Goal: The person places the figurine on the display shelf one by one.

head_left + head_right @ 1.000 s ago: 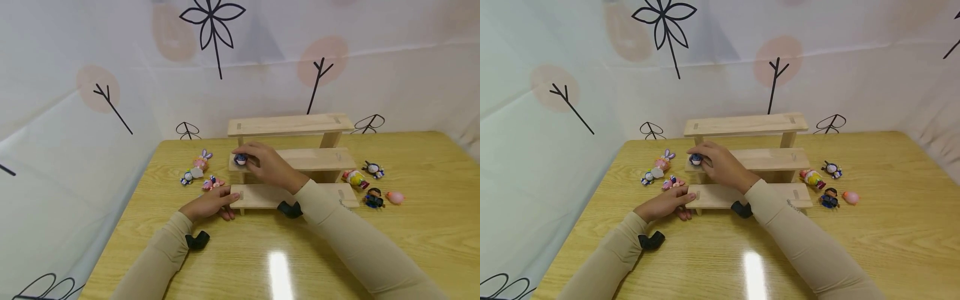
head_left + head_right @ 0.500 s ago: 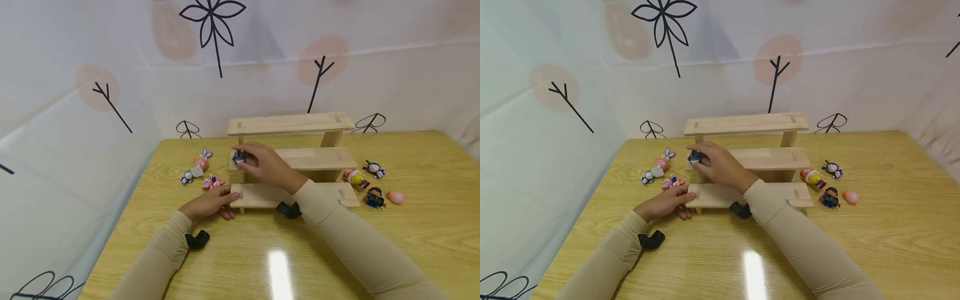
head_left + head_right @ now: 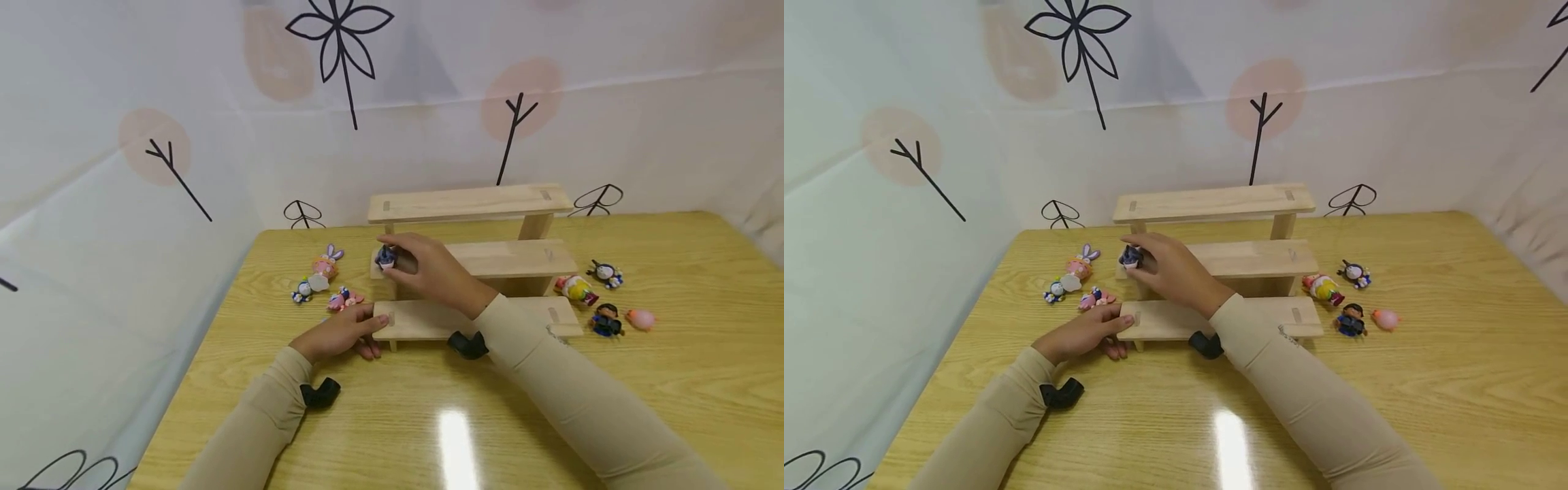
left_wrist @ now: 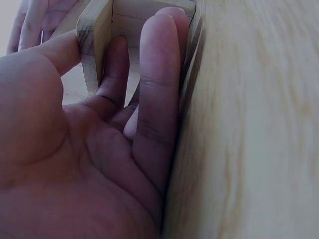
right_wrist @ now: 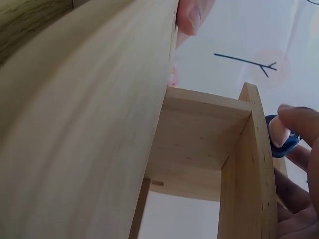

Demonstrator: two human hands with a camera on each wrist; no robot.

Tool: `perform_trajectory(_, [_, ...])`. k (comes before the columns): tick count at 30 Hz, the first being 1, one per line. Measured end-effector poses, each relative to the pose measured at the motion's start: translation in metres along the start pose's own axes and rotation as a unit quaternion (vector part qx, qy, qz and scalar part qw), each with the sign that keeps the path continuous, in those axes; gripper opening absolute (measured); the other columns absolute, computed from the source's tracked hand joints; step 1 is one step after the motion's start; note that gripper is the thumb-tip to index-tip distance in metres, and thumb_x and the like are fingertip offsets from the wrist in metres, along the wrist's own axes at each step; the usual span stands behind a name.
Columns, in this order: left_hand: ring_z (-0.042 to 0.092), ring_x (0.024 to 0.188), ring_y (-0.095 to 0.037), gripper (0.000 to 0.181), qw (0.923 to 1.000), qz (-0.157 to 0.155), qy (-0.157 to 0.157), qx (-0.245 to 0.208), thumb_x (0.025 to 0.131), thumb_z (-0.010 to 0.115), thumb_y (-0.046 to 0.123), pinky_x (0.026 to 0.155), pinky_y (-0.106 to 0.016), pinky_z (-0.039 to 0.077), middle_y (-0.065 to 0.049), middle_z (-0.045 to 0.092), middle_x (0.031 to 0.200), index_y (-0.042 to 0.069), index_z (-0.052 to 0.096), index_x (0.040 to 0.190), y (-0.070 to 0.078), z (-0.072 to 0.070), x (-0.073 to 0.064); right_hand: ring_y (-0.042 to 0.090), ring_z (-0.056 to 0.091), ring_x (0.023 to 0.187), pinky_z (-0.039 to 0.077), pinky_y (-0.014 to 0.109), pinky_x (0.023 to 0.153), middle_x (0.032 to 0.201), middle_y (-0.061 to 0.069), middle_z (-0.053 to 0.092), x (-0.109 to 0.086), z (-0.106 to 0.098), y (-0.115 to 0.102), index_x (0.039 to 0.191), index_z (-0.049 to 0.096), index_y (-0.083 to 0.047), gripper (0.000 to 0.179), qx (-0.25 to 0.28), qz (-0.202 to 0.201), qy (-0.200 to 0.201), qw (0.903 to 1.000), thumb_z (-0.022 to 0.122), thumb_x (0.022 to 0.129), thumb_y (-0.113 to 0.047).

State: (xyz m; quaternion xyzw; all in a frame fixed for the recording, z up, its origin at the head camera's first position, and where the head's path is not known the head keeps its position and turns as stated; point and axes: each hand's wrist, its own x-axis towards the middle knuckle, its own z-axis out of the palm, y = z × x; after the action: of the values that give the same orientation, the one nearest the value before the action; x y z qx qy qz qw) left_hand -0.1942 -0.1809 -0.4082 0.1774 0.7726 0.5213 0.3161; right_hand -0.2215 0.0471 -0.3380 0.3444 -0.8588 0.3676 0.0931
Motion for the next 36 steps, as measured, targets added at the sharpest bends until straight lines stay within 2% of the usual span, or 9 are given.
perform_trajectory(8, [0.071, 0.073, -0.018, 0.038, 0.9998, -0.019, -0.003, -0.004, 0.104, 0.05, 0.044, 0.071, -0.034, 0.062, -0.013, 0.072, 0.085, 0.006, 0.054, 0.106, -0.005, 0.005, -0.003, 0.027, 0.05, 0.136, 0.043, 0.048, 0.112, 0.148, 0.01, 0.052, -0.025, -0.005, 0.0, 0.15, 0.045, -0.014, 0.061, 0.008, 0.022, 0.027, 0.9994, 0.069, 0.096, -0.03])
perform_trajectory(11, [0.072, 0.075, -0.018, 0.038, 0.9998, -0.021, 0.0, -0.003, 0.104, 0.051, 0.045, 0.071, -0.034, 0.062, -0.012, 0.072, 0.085, 0.007, 0.054, 0.103, -0.004, 0.005, -0.003, 0.029, 0.049, 0.136, 0.042, 0.05, 0.112, 0.147, 0.011, 0.052, -0.038, -0.01, -0.002, 0.148, 0.047, -0.014, 0.058, 0.005, 0.027, 0.048, 0.9985, 0.068, 0.097, -0.027])
perform_trajectory(18, [0.072, 0.076, -0.017, 0.039, 0.9998, -0.018, -0.006, 0.0, 0.104, 0.05, 0.045, 0.071, -0.034, 0.062, -0.013, 0.071, 0.086, 0.006, 0.051, 0.099, -0.006, 0.002, -0.004, 0.026, 0.053, 0.129, 0.048, 0.048, 0.105, 0.14, 0.009, 0.055, -0.068, -0.021, -0.004, 0.141, 0.055, -0.01, 0.048, -0.012, 0.007, 0.092, 0.9956, 0.069, 0.096, -0.021])
perform_trajectory(24, [0.072, 0.076, -0.018, 0.039, 0.9998, -0.02, -0.007, 0.005, 0.104, 0.05, 0.045, 0.071, -0.034, 0.062, -0.012, 0.071, 0.086, 0.006, 0.053, 0.102, -0.006, 0.002, -0.005, 0.028, 0.056, 0.124, 0.049, 0.048, 0.1, 0.131, 0.01, 0.061, -0.098, -0.035, 0.006, 0.13, 0.062, -0.005, 0.041, -0.042, -0.003, 0.129, 0.9907, 0.073, 0.091, -0.007])
perform_trajectory(28, [0.073, 0.079, -0.02, 0.04, 0.9998, -0.022, 0.004, 0.003, 0.104, 0.051, 0.046, 0.072, -0.035, 0.062, -0.013, 0.071, 0.087, 0.006, 0.052, 0.101, -0.003, 0.0, -0.006, 0.028, 0.058, 0.12, 0.047, 0.033, 0.103, 0.124, 0.011, 0.064, -0.108, -0.05, 0.016, 0.123, 0.066, -0.004, 0.037, -0.072, -0.019, 0.163, 0.9838, 0.074, 0.087, -0.001])
perform_trajectory(30, [0.073, 0.079, -0.021, 0.04, 0.9998, -0.019, 0.007, 0.003, 0.103, 0.051, 0.046, 0.073, -0.035, 0.062, -0.014, 0.071, 0.088, 0.006, 0.053, 0.102, -0.001, -0.002, -0.005, 0.028, 0.059, 0.116, 0.046, 0.025, 0.099, 0.122, 0.012, 0.065, -0.111, -0.059, 0.021, 0.119, 0.067, -0.003, 0.035, -0.086, -0.024, 0.183, 0.9791, 0.074, 0.085, 0.002])
perform_trajectory(34, [0.072, 0.08, -0.02, 0.042, 0.9999, -0.015, -0.001, 0.005, 0.103, 0.051, 0.047, 0.074, -0.035, 0.062, -0.014, 0.071, 0.091, 0.006, 0.055, 0.11, 0.001, -0.003, -0.003, 0.027, 0.058, 0.104, 0.045, 0.015, 0.078, 0.119, 0.014, 0.067, -0.122, -0.079, 0.031, 0.116, 0.069, -0.001, 0.032, -0.1, -0.013, 0.22, 0.9703, 0.072, 0.085, 0.007])
perform_trajectory(36, [0.072, 0.08, -0.019, 0.043, 0.9998, -0.017, -0.005, 0.006, 0.104, 0.05, 0.047, 0.074, -0.035, 0.062, -0.014, 0.07, 0.091, 0.005, 0.056, 0.113, 0.001, -0.004, -0.003, 0.027, 0.057, 0.098, 0.043, 0.014, 0.072, 0.117, 0.016, 0.067, -0.128, -0.089, 0.036, 0.115, 0.069, -0.001, 0.029, -0.103, 0.0, 0.24, 0.9652, 0.068, 0.087, 0.007])
